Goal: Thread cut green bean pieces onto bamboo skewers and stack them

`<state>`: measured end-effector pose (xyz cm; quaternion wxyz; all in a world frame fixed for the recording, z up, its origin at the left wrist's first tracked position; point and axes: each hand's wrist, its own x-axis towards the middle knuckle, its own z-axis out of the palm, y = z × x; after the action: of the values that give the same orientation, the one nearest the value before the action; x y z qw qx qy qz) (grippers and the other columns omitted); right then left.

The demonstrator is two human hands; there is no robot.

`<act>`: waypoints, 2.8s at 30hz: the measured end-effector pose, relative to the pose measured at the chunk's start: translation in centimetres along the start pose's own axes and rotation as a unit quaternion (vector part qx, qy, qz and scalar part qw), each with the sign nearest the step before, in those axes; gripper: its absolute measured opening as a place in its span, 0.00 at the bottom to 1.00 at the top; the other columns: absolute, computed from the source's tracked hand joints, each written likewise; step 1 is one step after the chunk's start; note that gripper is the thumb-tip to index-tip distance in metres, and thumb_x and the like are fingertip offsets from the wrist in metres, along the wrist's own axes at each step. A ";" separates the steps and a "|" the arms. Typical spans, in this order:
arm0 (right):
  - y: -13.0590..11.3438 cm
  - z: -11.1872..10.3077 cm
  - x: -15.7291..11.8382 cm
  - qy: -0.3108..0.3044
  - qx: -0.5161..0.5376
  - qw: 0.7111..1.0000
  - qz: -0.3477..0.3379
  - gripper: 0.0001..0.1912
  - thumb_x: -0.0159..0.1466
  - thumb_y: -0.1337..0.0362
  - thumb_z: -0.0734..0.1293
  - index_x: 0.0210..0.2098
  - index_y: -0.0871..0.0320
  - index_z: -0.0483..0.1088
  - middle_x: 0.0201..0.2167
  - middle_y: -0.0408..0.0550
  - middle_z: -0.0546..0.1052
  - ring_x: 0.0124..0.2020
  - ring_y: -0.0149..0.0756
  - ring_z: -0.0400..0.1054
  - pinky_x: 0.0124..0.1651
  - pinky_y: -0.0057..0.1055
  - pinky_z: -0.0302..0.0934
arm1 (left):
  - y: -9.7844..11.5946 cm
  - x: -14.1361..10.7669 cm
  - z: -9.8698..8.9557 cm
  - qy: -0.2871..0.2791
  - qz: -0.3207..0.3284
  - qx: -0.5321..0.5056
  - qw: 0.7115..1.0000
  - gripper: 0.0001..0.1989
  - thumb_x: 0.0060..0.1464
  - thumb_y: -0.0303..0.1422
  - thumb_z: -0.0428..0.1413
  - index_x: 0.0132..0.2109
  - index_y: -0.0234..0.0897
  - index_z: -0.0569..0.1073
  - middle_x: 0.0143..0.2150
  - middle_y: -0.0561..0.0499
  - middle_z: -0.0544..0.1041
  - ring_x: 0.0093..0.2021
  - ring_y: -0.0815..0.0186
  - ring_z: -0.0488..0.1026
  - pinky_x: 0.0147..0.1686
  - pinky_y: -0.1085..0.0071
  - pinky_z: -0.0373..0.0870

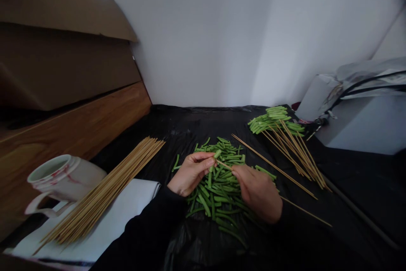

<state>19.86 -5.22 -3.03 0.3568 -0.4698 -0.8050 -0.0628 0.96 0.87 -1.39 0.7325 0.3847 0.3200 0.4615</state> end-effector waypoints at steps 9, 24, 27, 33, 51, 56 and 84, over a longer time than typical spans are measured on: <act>0.0 0.0 -0.1 0.043 0.017 0.999 -0.004 0.13 0.67 0.73 0.54 0.39 0.61 0.70 0.30 0.48 0.74 0.35 0.34 0.69 0.39 0.30 0.59 | -0.1 -0.3 0.4 -0.006 0.000 0.003 1.000 0.11 0.37 0.29 0.70 0.33 0.34 0.81 0.27 0.51 0.79 0.30 0.72 0.73 0.33 0.75 0.66; -0.2 -0.2 0.2 0.029 0.037 0.999 0.012 0.13 0.68 0.70 0.54 0.37 0.59 0.69 0.31 0.47 0.75 0.34 0.33 0.69 0.39 0.30 0.57 | -0.2 -0.5 0.8 0.002 -0.012 0.005 1.000 0.13 0.36 0.29 0.70 0.34 0.32 0.80 0.27 0.50 0.79 0.29 0.71 0.73 0.33 0.74 0.66; -0.3 -0.2 0.2 -0.008 0.044 0.999 0.030 0.13 0.69 0.68 0.54 0.35 0.59 0.69 0.28 0.45 0.74 0.31 0.32 0.68 0.36 0.29 0.56 | -0.3 -0.5 0.9 -0.003 -0.012 0.014 1.000 0.13 0.36 0.29 0.70 0.33 0.32 0.80 0.27 0.50 0.78 0.28 0.72 0.72 0.32 0.75 0.65; -0.4 -0.1 0.5 -0.019 0.029 0.999 0.034 0.15 0.70 0.65 0.53 0.33 0.58 0.68 0.27 0.44 0.74 0.30 0.31 0.68 0.35 0.28 0.56 | -0.6 -0.6 1.1 -0.013 -0.016 0.016 1.000 0.13 0.35 0.29 0.70 0.33 0.31 0.80 0.26 0.50 0.77 0.28 0.71 0.72 0.31 0.74 0.65; 0.3 -0.7 0.8 -0.049 0.068 0.995 0.050 0.13 0.69 0.67 0.55 0.32 0.57 0.68 0.28 0.44 0.74 0.32 0.31 0.68 0.36 0.27 0.57 | -0.2 -0.3 0.8 -0.028 0.010 0.019 0.999 0.09 0.41 0.32 0.68 0.25 0.31 0.77 0.29 0.51 0.74 0.30 0.73 0.69 0.32 0.76 0.64; -0.3 -0.5 0.6 0.008 -0.010 1.000 0.018 0.14 0.67 0.70 0.54 0.30 0.58 0.68 0.26 0.46 0.71 0.31 0.33 0.66 0.37 0.29 0.55 | -0.8 -0.3 1.1 -0.008 -0.018 0.019 1.000 0.10 0.39 0.31 0.69 0.28 0.31 0.78 0.28 0.51 0.75 0.29 0.71 0.70 0.33 0.74 0.65; -0.2 -0.2 0.8 -0.014 -0.068 0.998 0.004 0.12 0.68 0.70 0.55 0.34 0.58 0.69 0.27 0.45 0.72 0.30 0.33 0.66 0.33 0.30 0.52 | -1.6 -0.6 2.3 -0.036 -0.010 0.081 0.996 0.14 0.38 0.31 0.69 0.36 0.34 0.80 0.35 0.49 0.78 0.33 0.71 0.71 0.36 0.73 0.65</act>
<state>19.50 -4.84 -2.34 0.3124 -0.4972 -0.8020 -0.1095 3.29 -0.76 -1.55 0.7146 0.4558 0.3334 0.4129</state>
